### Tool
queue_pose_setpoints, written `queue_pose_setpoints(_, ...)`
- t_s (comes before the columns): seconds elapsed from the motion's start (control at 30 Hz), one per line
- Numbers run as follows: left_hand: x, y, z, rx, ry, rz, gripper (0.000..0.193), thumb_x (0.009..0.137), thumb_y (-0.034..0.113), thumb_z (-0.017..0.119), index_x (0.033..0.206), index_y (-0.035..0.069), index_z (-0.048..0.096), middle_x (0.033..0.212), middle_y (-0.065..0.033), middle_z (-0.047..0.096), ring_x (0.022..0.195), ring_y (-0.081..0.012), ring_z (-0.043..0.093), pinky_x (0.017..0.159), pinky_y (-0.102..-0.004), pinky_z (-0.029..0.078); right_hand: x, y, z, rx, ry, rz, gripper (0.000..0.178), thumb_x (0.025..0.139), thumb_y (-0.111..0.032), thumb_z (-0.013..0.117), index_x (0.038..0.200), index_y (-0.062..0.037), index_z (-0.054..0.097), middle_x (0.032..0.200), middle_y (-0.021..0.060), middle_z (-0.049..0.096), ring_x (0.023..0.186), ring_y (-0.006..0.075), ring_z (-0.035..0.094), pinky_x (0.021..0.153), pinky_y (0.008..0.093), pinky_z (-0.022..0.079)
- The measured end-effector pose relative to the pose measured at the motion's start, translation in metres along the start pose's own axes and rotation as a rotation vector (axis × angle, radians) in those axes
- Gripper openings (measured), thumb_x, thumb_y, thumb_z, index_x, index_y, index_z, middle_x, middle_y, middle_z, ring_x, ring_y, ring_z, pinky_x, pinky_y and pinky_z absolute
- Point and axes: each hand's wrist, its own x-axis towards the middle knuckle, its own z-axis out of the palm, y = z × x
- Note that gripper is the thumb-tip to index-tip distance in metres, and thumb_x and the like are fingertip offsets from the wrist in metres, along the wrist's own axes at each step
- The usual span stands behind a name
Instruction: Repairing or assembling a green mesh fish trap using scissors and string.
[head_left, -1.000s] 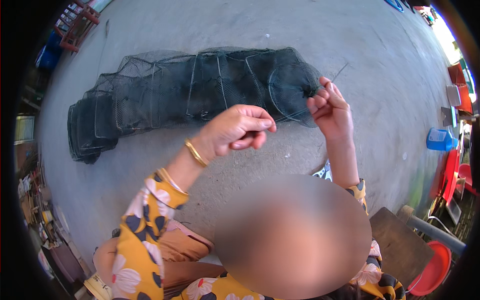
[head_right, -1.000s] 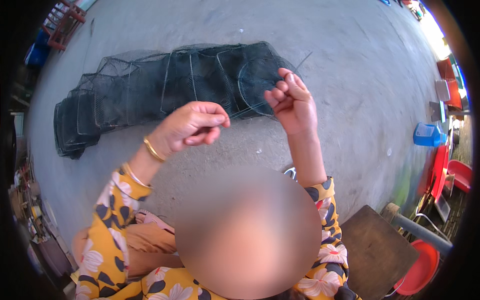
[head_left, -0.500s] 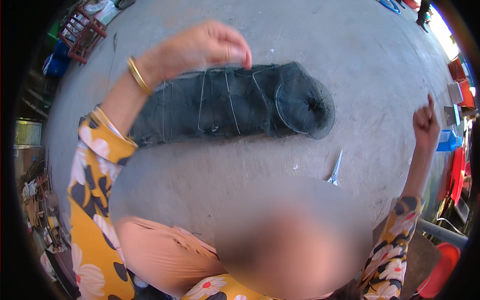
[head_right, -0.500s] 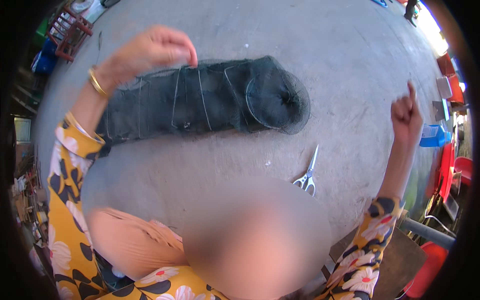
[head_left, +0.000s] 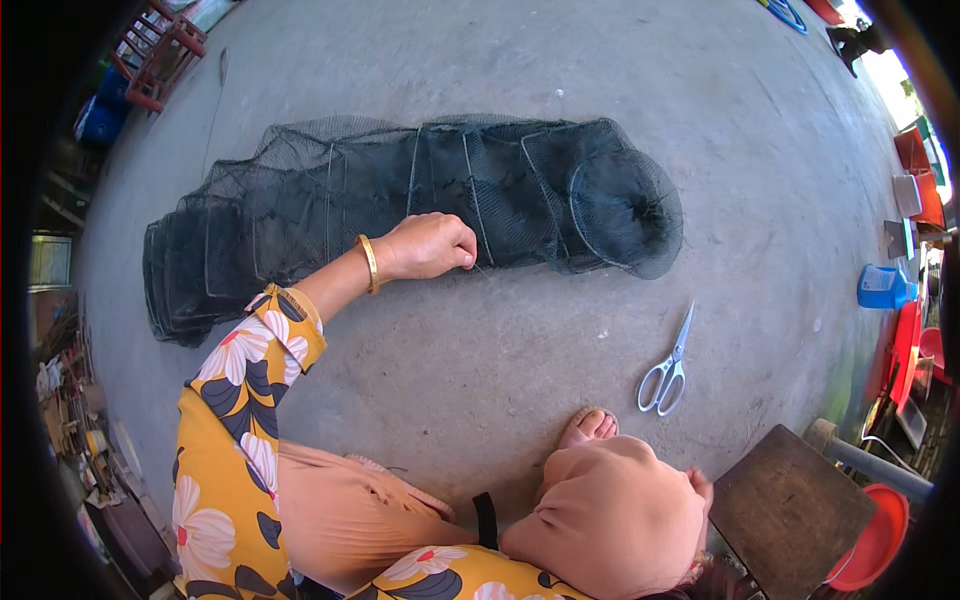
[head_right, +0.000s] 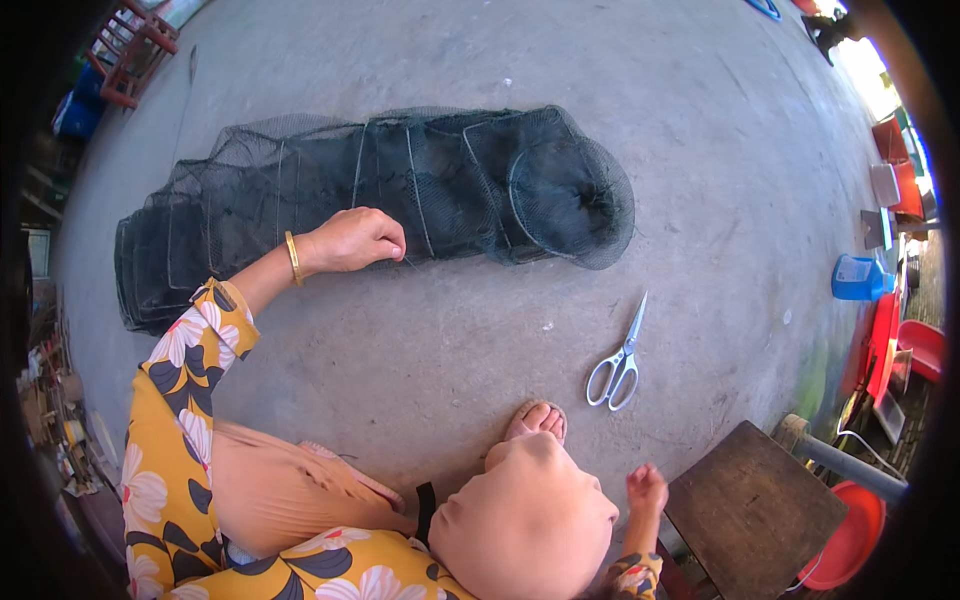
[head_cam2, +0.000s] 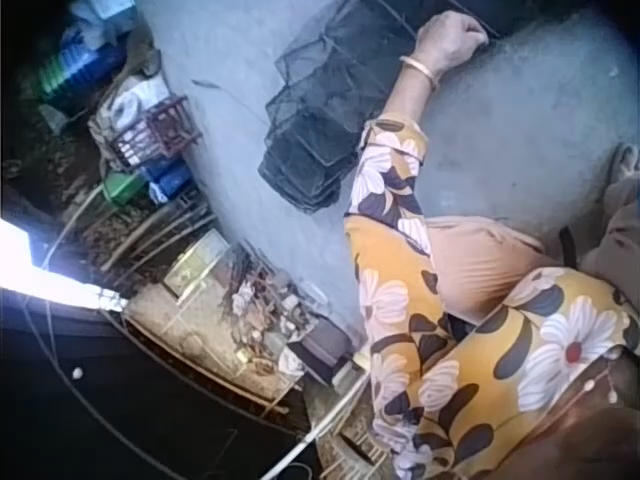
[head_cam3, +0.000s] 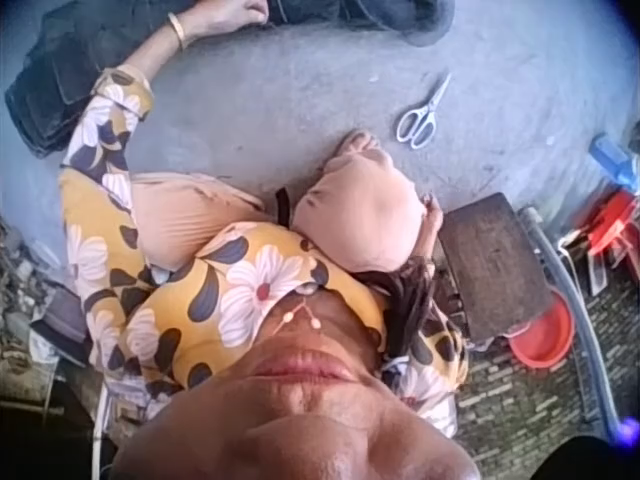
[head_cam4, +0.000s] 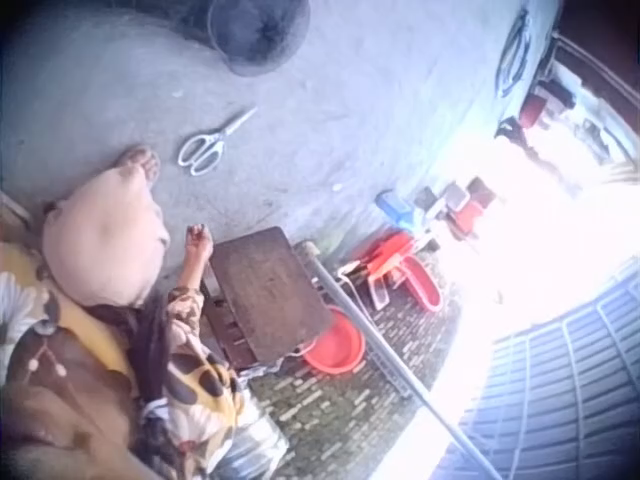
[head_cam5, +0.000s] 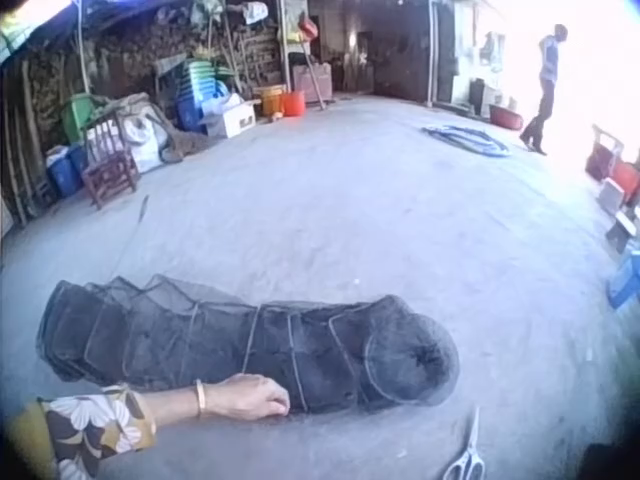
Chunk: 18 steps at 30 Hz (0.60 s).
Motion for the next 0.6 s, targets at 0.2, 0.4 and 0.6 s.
queue_pose_setpoints(0.2,0.012,0.021,0.019,0.225,0.042,0.214,0.016,0.085,0.019,0.059,0.088,0.007,0.070,0.088,-0.0086,0.066,0.087,-0.0277,0.064,0.077,-0.0407,0.051,-0.073,-0.028,0.070,-1.584,0.198,-0.158,0.022,0.082,-0.020,0.061,0.075,0.0007,0.064,0.068,0.0133,0.063,0.064,0.0291,0.063,0.060,0.0428,0.049)
queue_pose_setpoints(0.4,0.002,0.054,0.026,0.339,0.161,0.377,0.011,0.085,0.015,0.060,0.085,0.008,0.068,0.081,-0.0073,0.061,0.081,-0.0259,0.064,0.068,-0.0386,0.052,-0.106,-0.004,0.410,-1.131,-0.521,-0.609,0.035,0.086,-0.001,0.059,0.121,0.0011,0.059,0.108,0.0126,0.065,0.072,0.0118,0.063,0.063,0.0282,0.052)
queue_pose_setpoints(0.6,0.013,0.068,0.031,0.253,0.240,0.437,0.011,0.085,0.017,0.060,0.084,0.008,0.067,0.080,-0.0072,0.060,0.079,-0.0274,0.063,0.068,-0.0393,0.051,-0.117,0.023,0.520,-0.948,-0.940,-0.190,0.029,0.090,-0.012,0.060,0.116,0.0025,0.059,0.092,0.0117,0.065,0.062,0.0115,0.061,0.054,0.0235,0.049)
